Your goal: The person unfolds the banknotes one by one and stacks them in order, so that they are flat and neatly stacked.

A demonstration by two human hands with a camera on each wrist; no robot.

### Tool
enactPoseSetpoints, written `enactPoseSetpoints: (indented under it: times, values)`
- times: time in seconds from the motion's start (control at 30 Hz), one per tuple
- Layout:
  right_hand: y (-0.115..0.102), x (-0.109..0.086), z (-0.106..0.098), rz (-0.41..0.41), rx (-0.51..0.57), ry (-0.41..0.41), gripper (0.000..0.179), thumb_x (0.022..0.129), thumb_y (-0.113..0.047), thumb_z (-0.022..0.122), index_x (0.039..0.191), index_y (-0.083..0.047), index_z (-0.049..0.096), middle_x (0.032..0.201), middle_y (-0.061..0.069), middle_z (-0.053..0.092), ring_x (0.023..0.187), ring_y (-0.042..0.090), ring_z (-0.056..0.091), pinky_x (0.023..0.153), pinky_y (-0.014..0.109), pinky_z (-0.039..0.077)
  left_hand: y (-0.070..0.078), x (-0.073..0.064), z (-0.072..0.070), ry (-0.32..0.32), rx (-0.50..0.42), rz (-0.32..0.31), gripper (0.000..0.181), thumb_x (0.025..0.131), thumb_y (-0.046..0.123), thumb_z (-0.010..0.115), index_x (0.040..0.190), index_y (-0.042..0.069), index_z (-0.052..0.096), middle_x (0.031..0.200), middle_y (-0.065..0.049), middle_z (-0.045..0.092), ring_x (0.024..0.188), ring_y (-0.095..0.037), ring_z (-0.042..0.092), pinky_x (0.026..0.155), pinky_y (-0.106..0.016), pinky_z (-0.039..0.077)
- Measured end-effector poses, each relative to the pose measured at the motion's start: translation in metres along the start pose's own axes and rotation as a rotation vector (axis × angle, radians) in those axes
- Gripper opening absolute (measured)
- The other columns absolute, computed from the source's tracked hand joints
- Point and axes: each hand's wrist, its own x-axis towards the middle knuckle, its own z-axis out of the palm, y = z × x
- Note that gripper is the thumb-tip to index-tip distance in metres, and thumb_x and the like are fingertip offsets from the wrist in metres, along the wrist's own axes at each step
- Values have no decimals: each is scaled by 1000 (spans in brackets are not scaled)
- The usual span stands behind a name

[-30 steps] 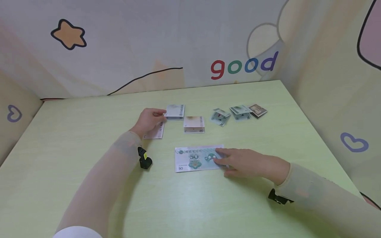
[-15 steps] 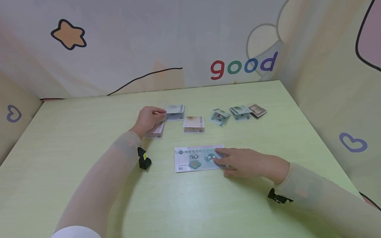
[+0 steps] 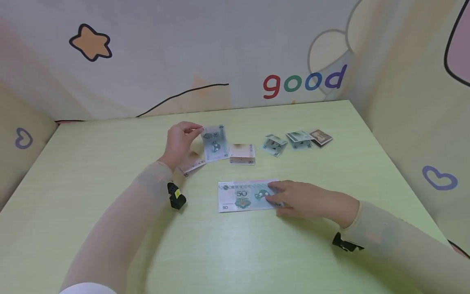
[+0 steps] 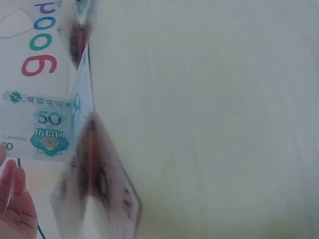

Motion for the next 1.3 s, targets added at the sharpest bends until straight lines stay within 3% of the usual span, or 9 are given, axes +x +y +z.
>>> enactPoseSetpoints:
  times: [0.27,0.57,0.7,0.9,1.1,1.3]
  values:
    - [1,0,1,5,-3,22,46,92,-29,59,132,-8,53,140,20,41,128,36,39,100,48,37,14,-8,-8,60,-124,-28,22,90,18,62,107,6,68,109,-6,65,102,-18,56,88,-32,47]
    - [2,2,1,31,-2,60,51,92,-30,60,136,-7,48,143,17,39,130,33,36,101,48,36,26,-20,-17,153,-250,-70,27,89,24,64,108,5,69,107,-7,66,96,-15,58,87,-28,47]
    - [0,4,-4,61,-5,98,51,92,-29,60,136,-8,48,143,14,39,130,33,37,100,47,37,31,-24,-22,201,-292,-73,27,88,23,65,106,4,69,103,-6,66,90,-14,57,81,-24,48]
    - [-5,7,-10,175,63,178,54,90,-32,62,137,-11,47,144,10,40,129,31,38,97,48,40,40,-28,-23,255,-371,-76,24,87,20,67,103,3,70,91,-1,68,80,-13,57,70,-20,47]
    - [-8,11,-15,281,149,285,60,89,-34,63,140,-11,43,143,10,40,130,29,38,99,49,38,46,-39,-16,215,-403,-85,25,89,19,65,105,0,69,91,-2,67,86,-18,60,71,-19,49]
    - [-11,16,-19,341,147,339,63,89,-35,62,142,-9,39,143,12,40,129,31,39,99,49,37,50,-50,-9,166,-397,-89,27,89,19,64,105,-2,68,90,-2,66,83,-13,61,71,-23,50]
